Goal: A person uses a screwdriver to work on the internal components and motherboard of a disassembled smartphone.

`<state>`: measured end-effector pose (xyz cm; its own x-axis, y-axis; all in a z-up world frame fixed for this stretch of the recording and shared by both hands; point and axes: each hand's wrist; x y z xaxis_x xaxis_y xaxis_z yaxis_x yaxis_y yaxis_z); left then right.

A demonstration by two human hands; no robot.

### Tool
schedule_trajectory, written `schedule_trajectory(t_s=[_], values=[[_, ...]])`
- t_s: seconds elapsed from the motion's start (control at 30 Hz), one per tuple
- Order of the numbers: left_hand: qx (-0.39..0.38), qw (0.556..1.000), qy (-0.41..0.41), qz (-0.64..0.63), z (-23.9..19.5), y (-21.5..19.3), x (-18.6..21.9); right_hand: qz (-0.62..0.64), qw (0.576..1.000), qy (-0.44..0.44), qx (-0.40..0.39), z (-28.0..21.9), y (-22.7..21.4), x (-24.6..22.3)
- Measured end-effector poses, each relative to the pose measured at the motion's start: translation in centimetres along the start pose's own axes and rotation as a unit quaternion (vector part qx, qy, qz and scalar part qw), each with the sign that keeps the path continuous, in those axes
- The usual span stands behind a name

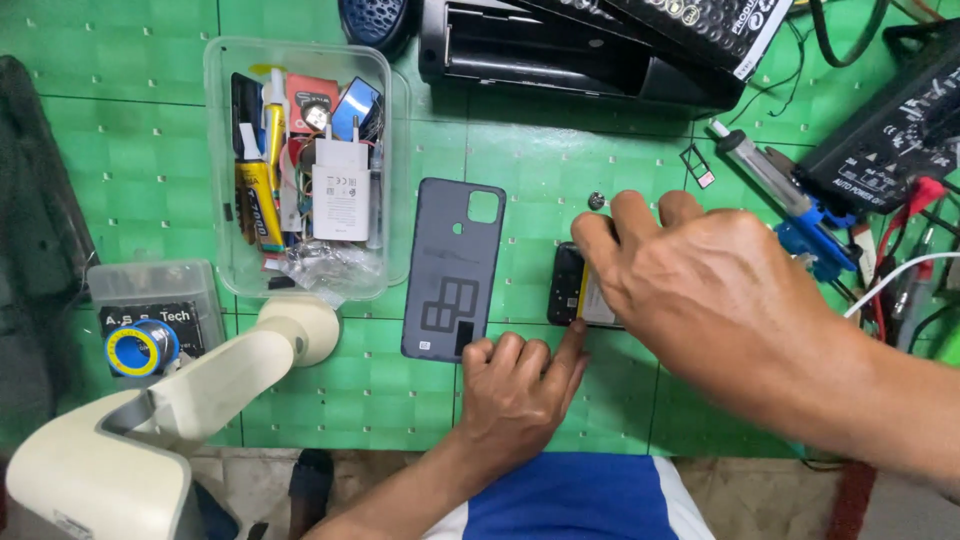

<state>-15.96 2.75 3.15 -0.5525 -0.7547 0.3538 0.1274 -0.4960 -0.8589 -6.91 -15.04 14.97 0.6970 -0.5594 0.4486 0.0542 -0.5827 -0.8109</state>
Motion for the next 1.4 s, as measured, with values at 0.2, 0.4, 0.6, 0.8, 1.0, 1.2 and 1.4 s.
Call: schedule_trajectory(t_s=[0.2, 0.4, 0.6, 0.8, 1.0, 1.2, 1.4], values=[[-0.004, 1.0, -0.002, -0.006, 0.0, -0.1, 0.0, 0.003, 1.0, -0.024, -0.012, 0.1, 0.1, -0.2], [0.015, 1.0, -0.001, -0.002, 0.2, -0.1, 0.0, -0.002, 0.999, -0.02, -0.039, -0.2, -0.2, -0.2], [0.029, 1.0, 0.001, -0.007, 0.1, -0.1, -0.1, 0.003, 0.998, 0.001, -0.056, -0.2, -0.4, 0.1], [0.022, 1.0, 0.01, -0.011, -0.5, 0.4, -0.2, 0.031, 0.999, 0.024, -0.028, -1.0, 1.3, -0.1], [0.023, 1.0, 0.009, -0.01, -0.5, 0.5, -0.1, 0.086, 0.992, 0.066, -0.059, -1.4, 1.1, -0.2], [0.02, 1.0, 0.013, -0.006, -0.5, 0.4, -0.2, 0.084, 0.993, 0.067, -0.046, -1.9, 2.2, -0.3], [0.02, 1.0, 0.013, -0.013, -0.4, 0.3, -0.2, 0.077, 0.993, 0.076, 0.037, -2.1, 2.5, -0.2]])
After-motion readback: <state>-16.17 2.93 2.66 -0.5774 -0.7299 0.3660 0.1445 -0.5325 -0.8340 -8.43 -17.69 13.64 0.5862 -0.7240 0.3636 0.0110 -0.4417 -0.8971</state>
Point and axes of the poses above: each hand's wrist, its own z-axis towards the middle knuckle, its own y-axis out of the palm, x = y × z, and after that the axes turned 4 degrees about -y, right-handed
